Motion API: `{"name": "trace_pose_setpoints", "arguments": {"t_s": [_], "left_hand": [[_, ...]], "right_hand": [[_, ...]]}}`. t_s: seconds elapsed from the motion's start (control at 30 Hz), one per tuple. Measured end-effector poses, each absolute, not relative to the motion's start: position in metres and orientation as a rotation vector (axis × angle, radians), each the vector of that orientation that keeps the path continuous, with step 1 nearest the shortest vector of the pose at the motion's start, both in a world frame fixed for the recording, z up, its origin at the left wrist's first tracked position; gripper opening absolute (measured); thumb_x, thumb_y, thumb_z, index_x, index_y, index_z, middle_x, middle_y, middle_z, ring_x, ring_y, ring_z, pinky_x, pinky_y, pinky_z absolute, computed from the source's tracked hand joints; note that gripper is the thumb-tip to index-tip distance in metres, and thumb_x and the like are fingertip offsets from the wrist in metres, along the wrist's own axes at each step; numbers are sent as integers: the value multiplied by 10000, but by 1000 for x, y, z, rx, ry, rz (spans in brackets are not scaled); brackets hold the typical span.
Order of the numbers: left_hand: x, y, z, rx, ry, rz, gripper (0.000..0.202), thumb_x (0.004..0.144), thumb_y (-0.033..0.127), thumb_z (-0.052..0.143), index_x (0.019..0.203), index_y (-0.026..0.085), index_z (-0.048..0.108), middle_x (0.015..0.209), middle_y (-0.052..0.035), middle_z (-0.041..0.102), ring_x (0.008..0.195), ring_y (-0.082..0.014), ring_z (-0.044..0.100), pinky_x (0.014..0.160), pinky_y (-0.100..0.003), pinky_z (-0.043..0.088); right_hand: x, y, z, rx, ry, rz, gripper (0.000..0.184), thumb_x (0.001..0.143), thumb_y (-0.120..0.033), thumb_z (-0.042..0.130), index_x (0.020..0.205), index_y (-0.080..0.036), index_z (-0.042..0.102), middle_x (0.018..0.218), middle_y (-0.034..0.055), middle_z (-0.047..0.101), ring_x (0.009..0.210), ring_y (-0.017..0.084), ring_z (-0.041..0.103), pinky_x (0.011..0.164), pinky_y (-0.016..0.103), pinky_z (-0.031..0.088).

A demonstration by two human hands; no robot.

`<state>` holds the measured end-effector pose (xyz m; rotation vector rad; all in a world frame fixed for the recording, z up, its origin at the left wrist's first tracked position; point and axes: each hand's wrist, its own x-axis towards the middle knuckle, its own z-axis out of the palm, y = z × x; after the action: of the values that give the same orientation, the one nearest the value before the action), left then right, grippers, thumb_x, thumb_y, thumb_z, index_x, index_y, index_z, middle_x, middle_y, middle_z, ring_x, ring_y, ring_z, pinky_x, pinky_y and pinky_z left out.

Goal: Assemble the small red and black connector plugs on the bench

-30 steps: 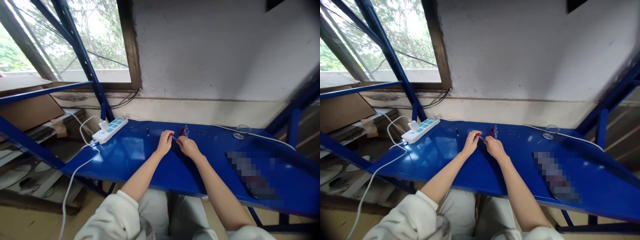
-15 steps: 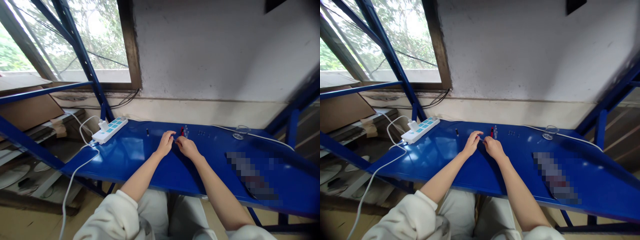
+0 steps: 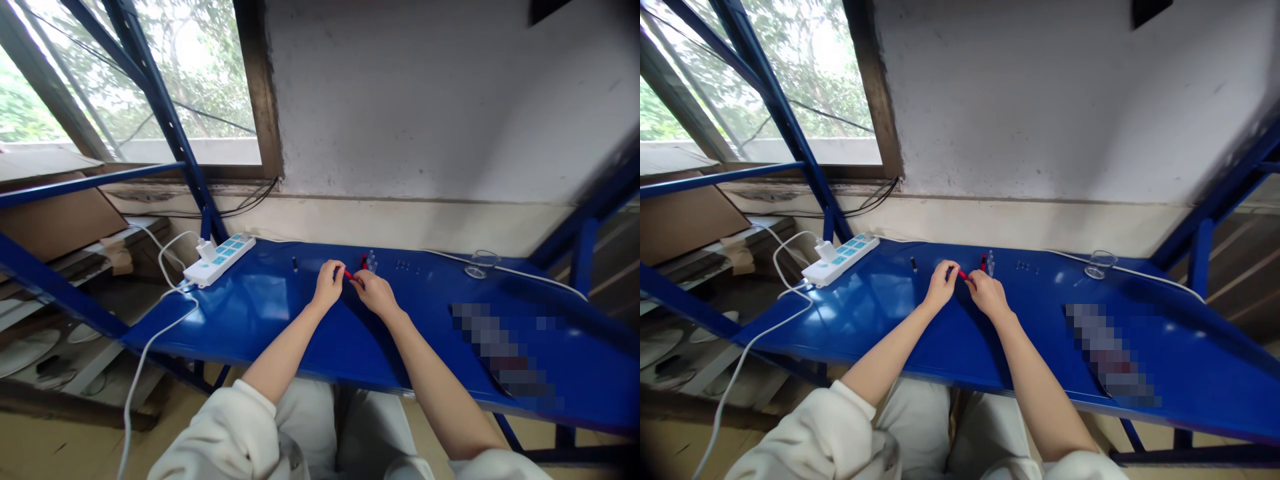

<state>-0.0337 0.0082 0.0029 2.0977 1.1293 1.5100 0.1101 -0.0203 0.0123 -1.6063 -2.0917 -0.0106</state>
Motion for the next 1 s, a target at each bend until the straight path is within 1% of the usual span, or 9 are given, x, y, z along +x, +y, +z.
{"name": "trace_pose_setpoints", "arguments": {"t_s": [0.13,0.23,0.37,0.47,0.53,0.67,0.8,0.9,1.0], "left_hand": [[-33,11,1,1926,1077,1478,134,829,251,458,846,167,561,837,-40,598,774,-128,553,683,-244,422],[-35,14,0,1832,1059,1442,158,810,291,494,847,165,582,815,-35,614,724,-121,560,637,-236,429],[-41,14,8,1897,1036,1410,202,803,323,507,894,175,610,865,-38,611,696,-110,552,609,-234,440],[-48,12,26,2089,1028,1311,182,797,286,522,901,188,635,891,-39,610,718,-113,554,634,-243,445],[-54,14,41,2236,1046,1189,147,780,247,547,872,191,646,873,-34,625,770,-130,558,687,-261,444],[-72,30,75,2576,1026,918,106,756,220,578,814,194,663,841,-28,654,846,-161,550,809,-302,403],[-97,57,101,2723,1309,807,115,752,215,566,802,194,668,877,-35,657,898,-199,532,840,-351,350],[-114,72,103,2764,1505,521,112,724,174,565,762,191,669,888,-39,657,947,-231,514,853,-392,303],[-124,79,91,2752,1570,316,149,705,136,546,769,188,670,900,-49,657,965,-236,507,852,-395,281]], "right_hand": [[112,-18,9,-1574,-2076,-36,154,843,-295,417,847,-212,547,811,21,586,632,125,525,511,222,279],[112,-18,8,-1533,-2070,-42,170,846,-299,405,845,-209,550,802,26,587,624,127,525,510,220,286],[112,-20,9,-1483,-2028,-26,179,843,-305,406,863,-205,554,778,27,583,619,130,525,521,220,310],[111,-20,11,-1436,-1992,-16,196,845,-317,401,872,-202,557,734,21,568,604,128,518,534,219,334],[111,-20,11,-1409,-1983,-6,211,846,-328,398,878,-199,562,717,20,563,593,127,515,546,221,352],[110,-20,10,-1351,-1976,29,265,856,-350,382,950,-190,572,787,42,595,623,128,538,587,227,391],[109,-20,8,-1350,-1980,47,280,857,-348,379,981,-193,578,831,45,611,629,125,551,595,230,409],[110,-19,7,-1353,-1989,44,262,855,-325,382,961,-197,585,850,45,614,650,131,559,589,233,412],[110,-17,6,-1348,-2000,49,258,855,-313,376,956,-199,584,861,47,616,669,135,565,591,236,416]]}}
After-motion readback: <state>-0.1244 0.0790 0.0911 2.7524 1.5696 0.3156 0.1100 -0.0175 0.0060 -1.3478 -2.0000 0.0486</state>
